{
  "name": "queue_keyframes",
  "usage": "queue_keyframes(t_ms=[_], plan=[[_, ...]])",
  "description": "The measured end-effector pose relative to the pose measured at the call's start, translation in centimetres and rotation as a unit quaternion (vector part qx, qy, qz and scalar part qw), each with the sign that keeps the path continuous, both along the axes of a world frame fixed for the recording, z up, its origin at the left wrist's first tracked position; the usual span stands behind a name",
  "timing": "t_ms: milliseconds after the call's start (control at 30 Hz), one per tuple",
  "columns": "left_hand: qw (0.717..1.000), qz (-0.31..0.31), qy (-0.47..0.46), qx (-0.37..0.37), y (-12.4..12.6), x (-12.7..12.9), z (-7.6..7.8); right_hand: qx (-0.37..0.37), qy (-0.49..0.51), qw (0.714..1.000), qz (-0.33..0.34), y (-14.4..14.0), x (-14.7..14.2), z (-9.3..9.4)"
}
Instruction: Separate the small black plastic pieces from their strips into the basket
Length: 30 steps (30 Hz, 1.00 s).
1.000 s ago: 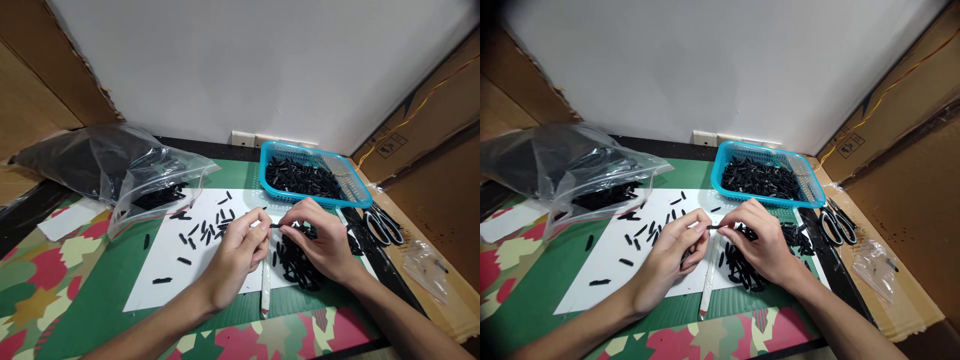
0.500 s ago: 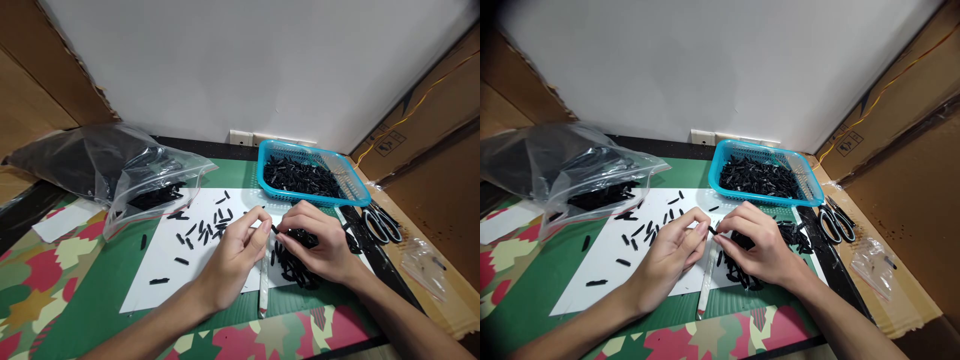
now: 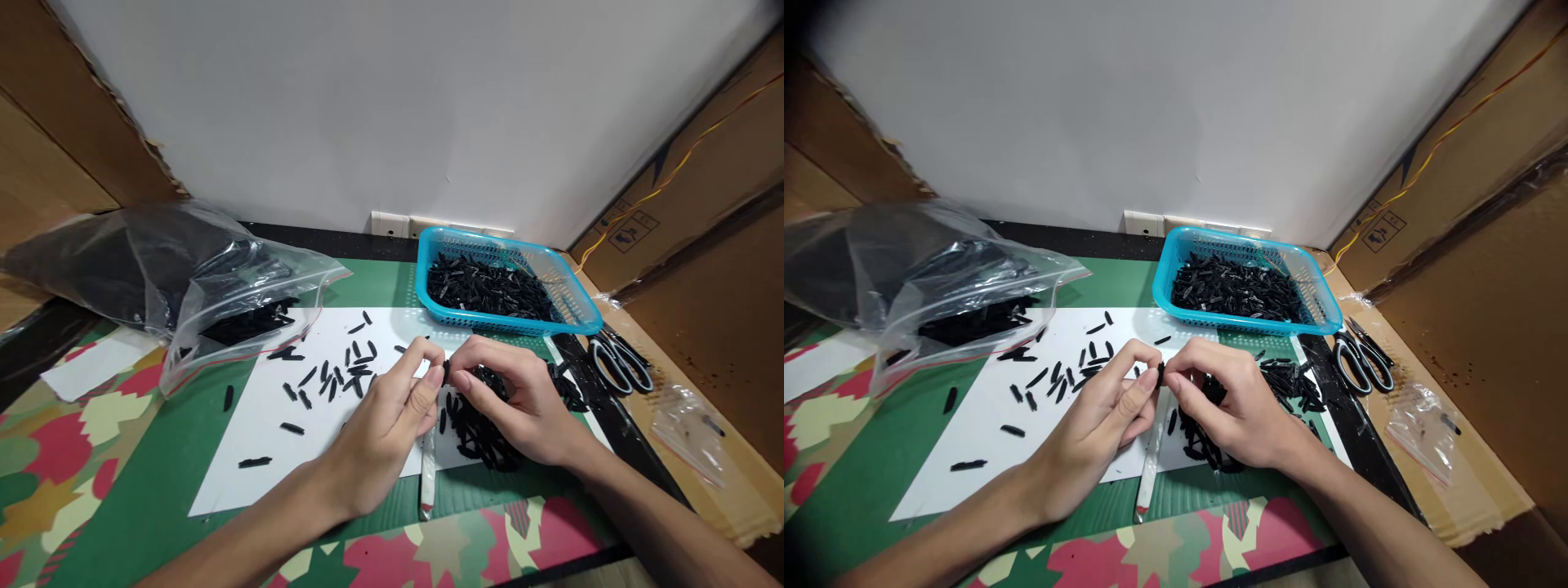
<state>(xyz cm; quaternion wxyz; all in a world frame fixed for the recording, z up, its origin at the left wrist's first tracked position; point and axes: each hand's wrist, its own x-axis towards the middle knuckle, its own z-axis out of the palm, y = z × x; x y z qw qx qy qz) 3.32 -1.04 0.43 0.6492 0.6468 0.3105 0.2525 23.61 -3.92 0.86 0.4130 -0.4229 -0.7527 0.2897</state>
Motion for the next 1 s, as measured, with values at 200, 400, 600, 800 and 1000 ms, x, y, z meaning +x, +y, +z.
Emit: queue_keyframes(t_ms=[200, 400, 600, 800, 1000], plan=[[1.000, -0.012, -0.003, 0.021, 0.15, -0.10, -0.31, -0.048, 0.021, 0.999, 0.002, 0.06, -0.01, 0.05], [1.000, -0.015, -0.020, 0.000, -0.07, -0.04, -0.51, -0.068, 0.037, 0.997, 0.017, -0.06, 0.30, 0.22], [0.997, -0.018, -0.058, -0.056, -0.14, -0.03, -0.75, -0.078, 0.055, 0.995, 0.028, -0.09, 0.51, 0.07], [0.988, -0.049, -0.069, -0.128, 0.23, -0.11, -0.09, -0.090, 0.091, 0.991, 0.039, 0.12, 0.57, -0.26], [0.992, -0.068, -0.045, -0.092, 0.48, -0.25, -0.27, -0.110, 0.115, 0.986, 0.055, 0.38, 0.78, -0.53]])
